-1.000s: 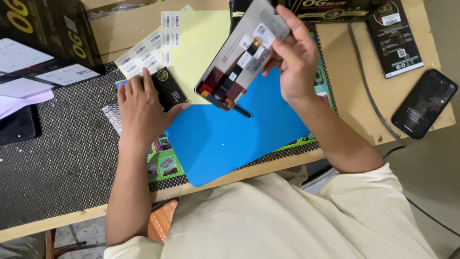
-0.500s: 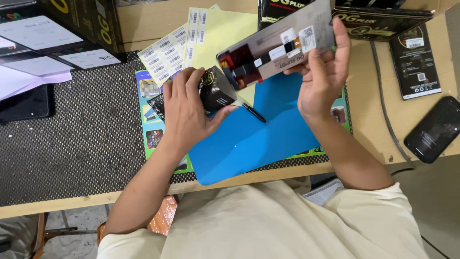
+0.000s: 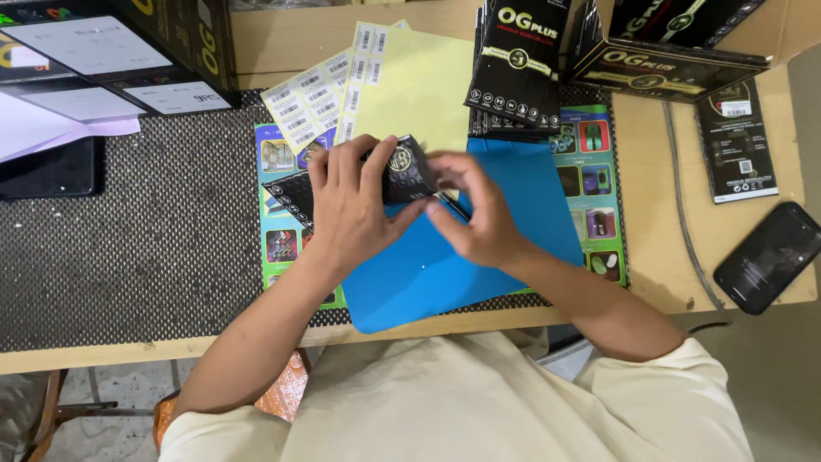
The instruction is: The person labels various electronic parts with a pen and organizes several packages on a desk.
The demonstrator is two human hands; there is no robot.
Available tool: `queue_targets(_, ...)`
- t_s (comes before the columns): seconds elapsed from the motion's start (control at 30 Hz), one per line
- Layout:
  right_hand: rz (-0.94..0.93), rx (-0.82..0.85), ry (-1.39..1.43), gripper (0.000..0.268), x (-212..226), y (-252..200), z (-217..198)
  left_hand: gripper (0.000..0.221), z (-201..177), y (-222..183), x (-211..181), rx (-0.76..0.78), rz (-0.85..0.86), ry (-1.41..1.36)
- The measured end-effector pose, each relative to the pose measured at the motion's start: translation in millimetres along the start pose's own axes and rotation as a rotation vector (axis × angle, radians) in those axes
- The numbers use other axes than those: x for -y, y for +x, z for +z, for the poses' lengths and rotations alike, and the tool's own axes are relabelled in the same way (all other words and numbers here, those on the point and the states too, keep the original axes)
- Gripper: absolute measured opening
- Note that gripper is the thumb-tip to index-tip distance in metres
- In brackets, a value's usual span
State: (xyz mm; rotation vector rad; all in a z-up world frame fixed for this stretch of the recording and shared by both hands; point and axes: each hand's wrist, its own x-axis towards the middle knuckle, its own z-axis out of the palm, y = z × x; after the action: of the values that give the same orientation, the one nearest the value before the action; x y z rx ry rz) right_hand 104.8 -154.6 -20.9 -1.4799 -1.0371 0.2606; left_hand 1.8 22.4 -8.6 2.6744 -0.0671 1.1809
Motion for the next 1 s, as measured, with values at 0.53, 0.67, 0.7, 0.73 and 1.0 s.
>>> queue_targets(0.53,-0.143,-0.311,0.059,0.024,-28.8,-3.7,-34.1,0.027,-6.3,8.1,1.4,0.087,-0.187,-0.535)
queue_targets(0.67,-0.032,-0.123,0.144,0.053,-4.2,1.7,-25.0,0.016,-6.4,11.3,-4.5,0.030,-0.320,-0.757)
queue_targets(0.7,-0.020,-0.057,0.163,0.069,5.6,2.7,-22.2,0.016,-4.6,9.5,-4.6,0.005,-0.355,-0.797)
queue_targets(0.73,-0.020,-0.062,0.166,0.069,4.0,2.7,-21.9,0.016,-3.1,5.5,-4.1,0.009,-0.353,-0.796)
queue_targets(1.0,-0.368,-0.479,-0.050,0.033,-70.2,2.2,-73.6,0.021,-7.7,8.9,-17.8,0.011,-0.307,-0.800)
